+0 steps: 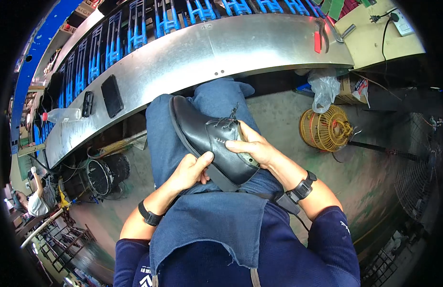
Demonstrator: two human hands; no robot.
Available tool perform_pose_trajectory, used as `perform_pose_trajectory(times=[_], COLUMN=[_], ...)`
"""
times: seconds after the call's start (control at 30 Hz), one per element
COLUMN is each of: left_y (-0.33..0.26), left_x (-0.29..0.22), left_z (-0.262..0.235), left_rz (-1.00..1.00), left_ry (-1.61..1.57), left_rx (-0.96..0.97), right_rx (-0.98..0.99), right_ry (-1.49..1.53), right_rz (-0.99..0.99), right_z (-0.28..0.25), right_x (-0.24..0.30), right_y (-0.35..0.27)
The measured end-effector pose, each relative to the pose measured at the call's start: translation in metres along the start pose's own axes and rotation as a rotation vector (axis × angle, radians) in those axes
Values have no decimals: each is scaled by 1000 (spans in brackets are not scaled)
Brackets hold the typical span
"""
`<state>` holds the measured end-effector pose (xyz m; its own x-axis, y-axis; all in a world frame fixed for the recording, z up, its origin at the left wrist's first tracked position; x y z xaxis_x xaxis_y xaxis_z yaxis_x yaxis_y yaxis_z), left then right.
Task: Inspecting shoes and placing them onto a conveyor belt in a factory setting.
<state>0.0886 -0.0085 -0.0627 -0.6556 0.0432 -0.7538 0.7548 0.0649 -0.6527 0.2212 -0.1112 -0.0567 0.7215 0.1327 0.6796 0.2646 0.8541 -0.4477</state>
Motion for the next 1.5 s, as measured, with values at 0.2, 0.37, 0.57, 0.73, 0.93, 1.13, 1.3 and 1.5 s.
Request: perform_pose_trajectory(times=[0.2,0.37,0.57,0.73,0.93,1.13,1.3,1.5], left_y=[-3,-8,-20,-25,-31,-42,-48,-55], left_x=[12,12,-28,-48,-56,-47,-45,-47], left_z=[0,6,0,4,-1,-39,-28,-31], left_rz=[117,122,217,132,186,84,50,64], left_ry=[-86,-329,125,487,393,-109,-120,-22], left_rx=[77,113,113,6,10,14,47,51], right_rx=[54,64,-7,-11,-14,54,50,61], right_ry=[80,80,64,28,-30,-100,-205,-241], right_rz=[12,-25,-20,-31,-138,-233,-201,-188], right_z=[1,9,5,3,5,16,23,25], right_x=[-5,-1,-1,0,15,33,33,30], right_y=[3,-4,-3,0,-8,-17,-22,-29])
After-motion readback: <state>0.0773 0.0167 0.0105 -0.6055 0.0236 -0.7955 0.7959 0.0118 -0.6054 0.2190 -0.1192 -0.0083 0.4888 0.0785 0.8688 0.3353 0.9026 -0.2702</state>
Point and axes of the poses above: each hand's wrist, its own y-axis towards the middle knuckle, its own z-axis out of the palm, x = y × z, the point moved 8 cm from there along y, towards the middle knuckle, and after that the axes turned 7 degrees about y, right-handed, at the moved point
